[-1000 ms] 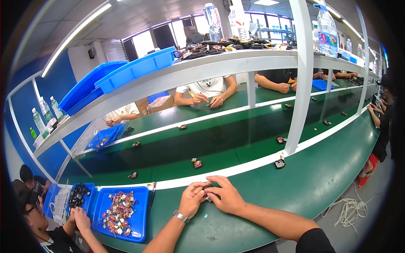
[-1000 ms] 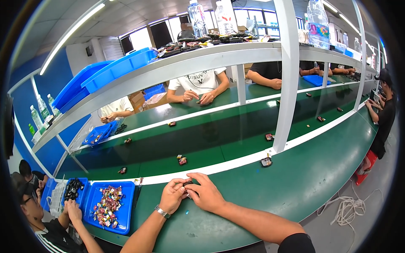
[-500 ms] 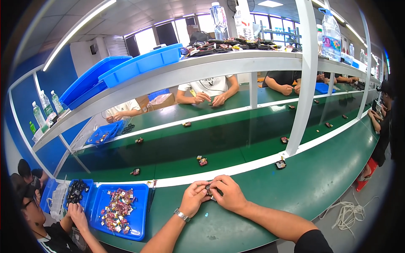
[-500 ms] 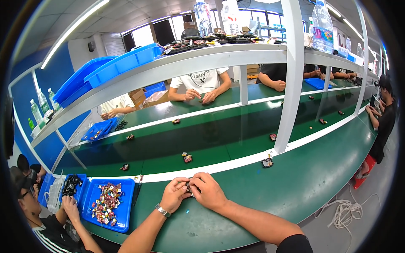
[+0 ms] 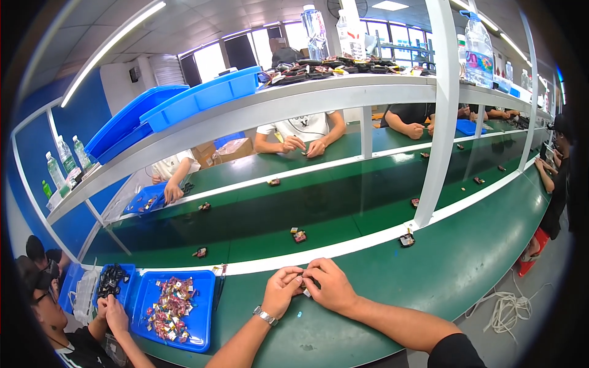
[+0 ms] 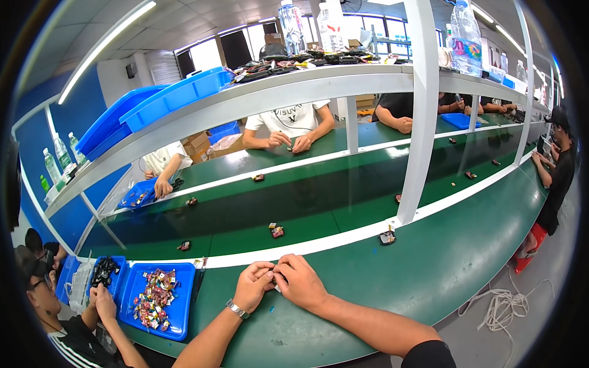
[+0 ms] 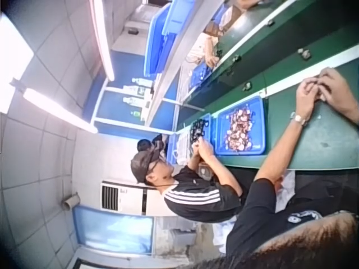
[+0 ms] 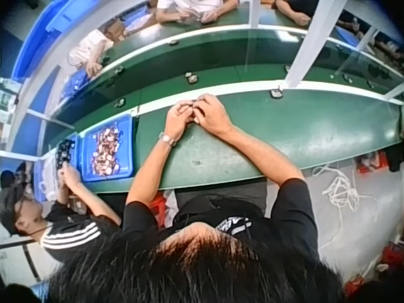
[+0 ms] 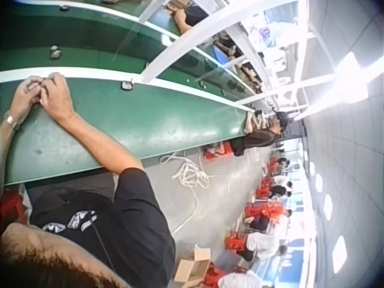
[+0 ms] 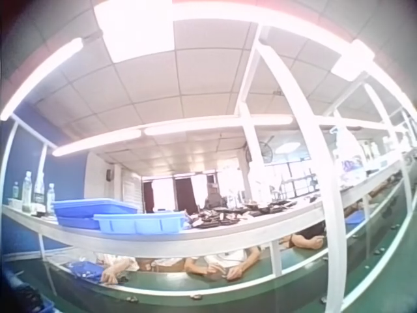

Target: The person is seen assembling small electronic components on a production line.

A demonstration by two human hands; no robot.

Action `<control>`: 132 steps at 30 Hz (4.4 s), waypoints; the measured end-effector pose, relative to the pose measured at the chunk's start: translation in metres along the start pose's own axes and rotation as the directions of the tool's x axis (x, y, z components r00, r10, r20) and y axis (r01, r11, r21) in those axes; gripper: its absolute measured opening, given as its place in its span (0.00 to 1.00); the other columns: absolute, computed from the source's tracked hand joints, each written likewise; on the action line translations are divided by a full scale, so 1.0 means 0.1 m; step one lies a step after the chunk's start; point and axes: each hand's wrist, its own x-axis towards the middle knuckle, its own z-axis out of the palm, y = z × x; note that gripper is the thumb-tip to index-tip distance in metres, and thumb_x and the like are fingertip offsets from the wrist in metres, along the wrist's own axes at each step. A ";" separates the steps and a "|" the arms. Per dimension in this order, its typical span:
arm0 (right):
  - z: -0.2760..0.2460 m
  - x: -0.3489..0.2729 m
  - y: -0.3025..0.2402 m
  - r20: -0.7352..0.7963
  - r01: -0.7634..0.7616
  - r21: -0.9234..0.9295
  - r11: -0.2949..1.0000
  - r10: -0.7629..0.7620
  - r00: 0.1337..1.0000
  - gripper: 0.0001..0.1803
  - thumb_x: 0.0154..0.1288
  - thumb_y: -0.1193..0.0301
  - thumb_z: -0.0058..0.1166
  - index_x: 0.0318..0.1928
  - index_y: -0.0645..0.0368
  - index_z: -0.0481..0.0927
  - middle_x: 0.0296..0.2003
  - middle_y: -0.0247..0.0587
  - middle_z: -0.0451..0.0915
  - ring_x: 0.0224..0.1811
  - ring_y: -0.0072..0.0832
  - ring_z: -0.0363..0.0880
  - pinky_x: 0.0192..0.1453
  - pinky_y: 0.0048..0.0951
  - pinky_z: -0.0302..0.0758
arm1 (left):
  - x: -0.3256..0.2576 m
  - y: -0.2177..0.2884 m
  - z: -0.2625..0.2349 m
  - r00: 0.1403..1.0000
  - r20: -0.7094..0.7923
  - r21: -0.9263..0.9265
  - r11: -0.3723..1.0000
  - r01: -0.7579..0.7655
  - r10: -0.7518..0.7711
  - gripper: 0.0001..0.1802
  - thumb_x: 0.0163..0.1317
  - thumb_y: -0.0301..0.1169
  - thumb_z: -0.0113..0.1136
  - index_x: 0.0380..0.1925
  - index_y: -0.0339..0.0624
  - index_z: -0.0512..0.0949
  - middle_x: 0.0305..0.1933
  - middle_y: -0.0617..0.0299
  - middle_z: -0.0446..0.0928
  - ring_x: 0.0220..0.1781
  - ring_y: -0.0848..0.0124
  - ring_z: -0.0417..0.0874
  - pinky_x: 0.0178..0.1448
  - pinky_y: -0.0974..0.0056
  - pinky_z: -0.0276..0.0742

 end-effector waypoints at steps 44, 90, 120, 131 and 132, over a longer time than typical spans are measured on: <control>-0.04 0.01 0.06 0.023 -0.144 0.262 0.954 0.143 0.989 0.11 0.58 0.80 0.60 0.42 0.61 0.81 0.40 0.42 0.79 0.34 0.28 0.82 0.40 0.27 0.80 | 0.01 -0.03 0.02 0.986 0.063 0.068 0.985 -0.159 0.155 0.18 0.64 0.15 0.53 0.54 0.32 0.70 0.55 0.51 0.76 0.56 0.68 0.79 0.59 0.65 0.78; -0.41 0.09 0.13 0.315 0.087 0.117 0.989 -0.120 0.941 0.21 0.55 0.75 0.62 0.52 0.54 0.79 0.50 0.38 0.78 0.55 0.38 0.74 0.59 0.36 0.73 | -0.03 0.13 -0.04 0.956 0.244 -0.042 0.983 0.178 -0.163 0.21 0.72 0.30 0.50 0.62 0.37 0.65 0.53 0.52 0.76 0.51 0.62 0.83 0.57 0.57 0.83; -0.29 0.03 0.12 0.246 0.159 -0.083 0.984 -0.134 0.960 0.08 0.53 0.73 0.65 0.36 0.52 0.84 0.47 0.38 0.75 0.52 0.38 0.72 0.55 0.37 0.73 | -0.05 0.13 -0.02 0.966 0.229 -0.035 0.991 0.132 -0.120 0.22 0.66 0.17 0.50 0.60 0.36 0.65 0.55 0.51 0.76 0.57 0.64 0.79 0.65 0.57 0.76; -0.23 -0.01 0.15 0.314 0.019 -0.005 1.000 -0.017 0.949 0.05 0.59 0.71 0.61 0.35 0.57 0.82 0.55 0.40 0.73 0.60 0.40 0.68 0.61 0.38 0.70 | -0.03 0.12 -0.03 0.942 0.327 0.023 0.997 0.071 -0.075 0.23 0.65 0.18 0.53 0.60 0.36 0.64 0.55 0.51 0.76 0.57 0.65 0.79 0.65 0.57 0.76; -0.24 -0.01 0.15 0.325 0.005 0.001 1.000 -0.005 0.946 0.05 0.59 0.71 0.60 0.35 0.58 0.82 0.55 0.40 0.73 0.61 0.40 0.68 0.61 0.38 0.70 | -0.04 0.13 -0.03 0.944 0.318 0.021 0.996 0.087 -0.089 0.22 0.66 0.18 0.52 0.60 0.36 0.64 0.55 0.51 0.76 0.57 0.66 0.79 0.65 0.57 0.76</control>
